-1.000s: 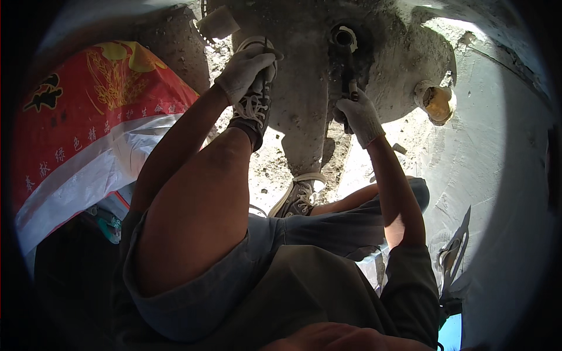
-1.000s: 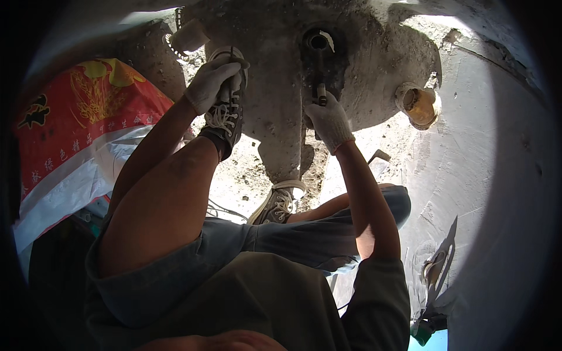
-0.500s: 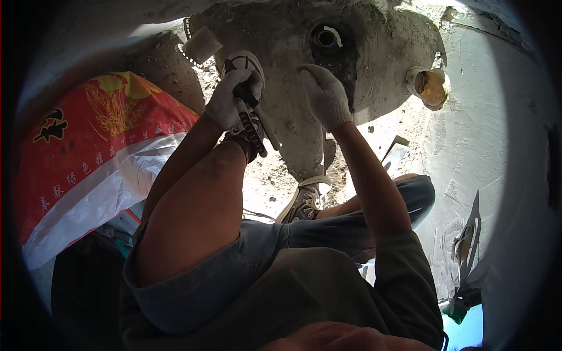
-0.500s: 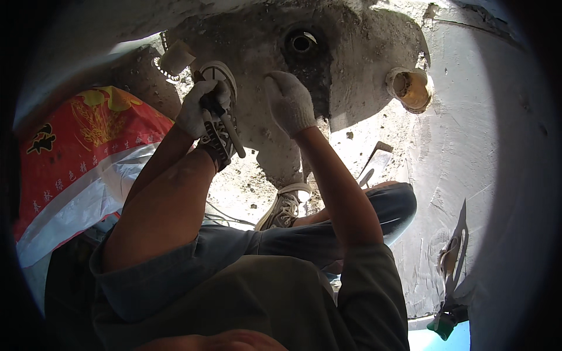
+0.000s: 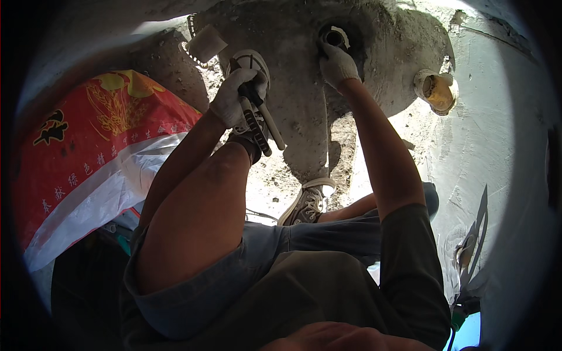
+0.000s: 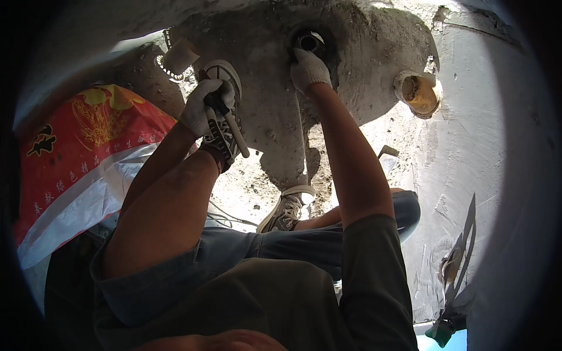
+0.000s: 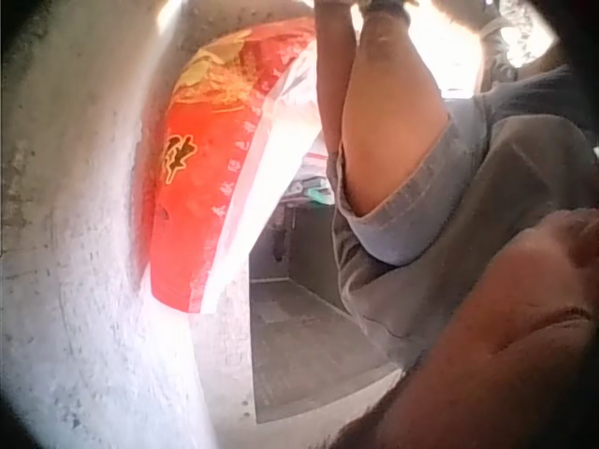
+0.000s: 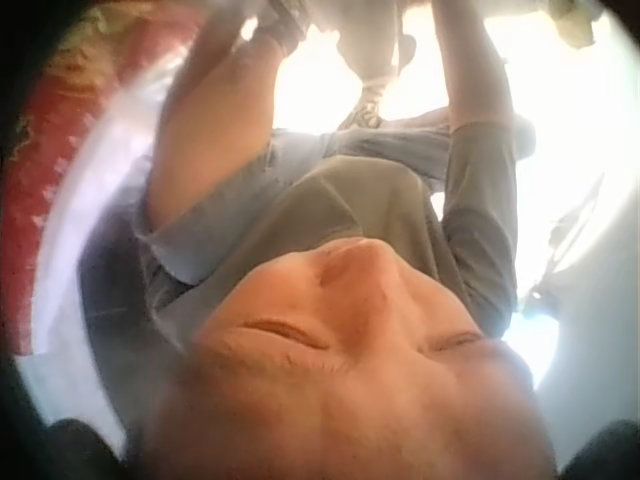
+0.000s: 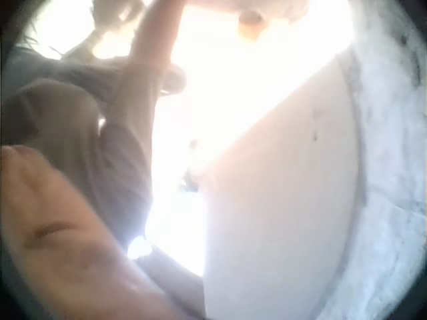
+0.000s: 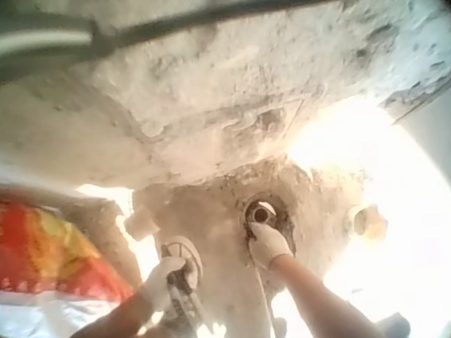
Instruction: The person places a respirator mask onto a wall fixture, sits down beside a floor drain, and cleans around the drain pipe opening using pliers, a knife, and by hand.
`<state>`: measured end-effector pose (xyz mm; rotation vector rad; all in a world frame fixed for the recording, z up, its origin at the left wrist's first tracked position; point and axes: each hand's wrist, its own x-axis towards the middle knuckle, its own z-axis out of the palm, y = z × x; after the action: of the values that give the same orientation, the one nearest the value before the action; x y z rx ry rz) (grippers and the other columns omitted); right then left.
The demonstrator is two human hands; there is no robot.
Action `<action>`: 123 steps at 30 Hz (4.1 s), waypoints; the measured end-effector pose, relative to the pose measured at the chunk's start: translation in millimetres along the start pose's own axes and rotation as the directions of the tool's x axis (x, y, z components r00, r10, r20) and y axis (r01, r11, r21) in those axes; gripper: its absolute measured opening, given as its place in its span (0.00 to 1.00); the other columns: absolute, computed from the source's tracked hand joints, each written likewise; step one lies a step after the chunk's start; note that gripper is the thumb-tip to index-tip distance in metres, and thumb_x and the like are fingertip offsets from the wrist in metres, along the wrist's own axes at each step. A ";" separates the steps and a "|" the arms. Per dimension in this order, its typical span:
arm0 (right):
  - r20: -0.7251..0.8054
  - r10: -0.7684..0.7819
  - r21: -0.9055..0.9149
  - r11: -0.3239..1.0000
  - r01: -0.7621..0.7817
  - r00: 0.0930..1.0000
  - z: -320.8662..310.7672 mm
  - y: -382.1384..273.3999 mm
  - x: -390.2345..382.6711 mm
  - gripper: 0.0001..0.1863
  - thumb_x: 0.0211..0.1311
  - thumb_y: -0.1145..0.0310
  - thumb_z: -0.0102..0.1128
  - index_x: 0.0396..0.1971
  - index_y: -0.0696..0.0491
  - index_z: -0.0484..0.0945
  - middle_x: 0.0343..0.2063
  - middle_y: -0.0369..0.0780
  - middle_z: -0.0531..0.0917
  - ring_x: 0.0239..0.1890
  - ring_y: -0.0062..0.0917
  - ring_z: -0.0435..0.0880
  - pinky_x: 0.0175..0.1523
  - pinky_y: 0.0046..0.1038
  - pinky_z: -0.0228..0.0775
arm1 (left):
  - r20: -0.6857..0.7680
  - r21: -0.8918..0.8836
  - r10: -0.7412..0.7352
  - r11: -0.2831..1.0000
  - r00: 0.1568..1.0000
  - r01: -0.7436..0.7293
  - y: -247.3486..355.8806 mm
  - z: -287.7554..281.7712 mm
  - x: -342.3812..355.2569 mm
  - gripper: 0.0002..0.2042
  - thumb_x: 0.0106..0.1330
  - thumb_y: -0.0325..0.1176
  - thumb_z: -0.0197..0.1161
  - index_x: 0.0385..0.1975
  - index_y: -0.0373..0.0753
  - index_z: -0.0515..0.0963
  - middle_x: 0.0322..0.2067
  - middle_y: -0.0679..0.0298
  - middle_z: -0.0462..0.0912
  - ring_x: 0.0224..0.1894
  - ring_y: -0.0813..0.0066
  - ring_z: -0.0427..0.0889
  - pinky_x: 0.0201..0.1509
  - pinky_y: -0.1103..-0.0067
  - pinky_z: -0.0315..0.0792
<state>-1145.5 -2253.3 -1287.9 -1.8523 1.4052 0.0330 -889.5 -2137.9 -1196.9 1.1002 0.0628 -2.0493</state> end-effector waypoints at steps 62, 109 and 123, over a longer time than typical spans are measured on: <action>-0.086 -0.035 -0.020 0.999 0.034 0.996 -3.4 9.8 -72.6 0.09 0.59 0.66 0.61 0.36 0.53 0.81 0.35 0.47 0.83 0.41 0.45 0.83 0.46 0.42 0.75 | -0.095 0.045 0.033 0.999 0.995 -0.029 -6.8 0.8 13.2 0.15 0.68 0.42 0.59 0.34 0.35 0.81 0.25 0.66 0.79 0.28 0.78 0.77 0.36 0.80 0.72; 0.559 0.447 0.774 0.019 -0.633 0.698 -73.0 -54.7 -228.7 0.17 0.58 0.62 0.61 0.41 0.59 0.81 0.27 0.36 0.82 0.29 0.19 0.78 0.35 0.24 0.69 | 0.127 0.867 0.074 0.476 0.989 -0.147 67.8 125.4 80.4 0.12 0.76 0.33 0.54 0.52 0.38 0.81 0.36 0.72 0.80 0.36 0.88 0.75 0.41 0.84 0.72; 0.557 0.380 0.780 0.067 -0.623 0.738 -119.2 -25.3 -251.8 0.15 0.56 0.65 0.65 0.42 0.56 0.83 0.32 0.34 0.83 0.34 0.17 0.77 0.40 0.21 0.68 | 0.397 0.425 -0.590 -0.561 0.703 -0.711 65.3 201.1 93.7 0.11 0.67 0.26 0.59 0.47 0.39 0.78 0.40 0.62 0.81 0.37 0.70 0.83 0.42 0.75 0.79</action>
<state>-1271.7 -2120.8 -1076.4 -0.2205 1.3481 -0.2255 -1012.4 -2317.9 -1119.6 0.6191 -3.1703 -1.3209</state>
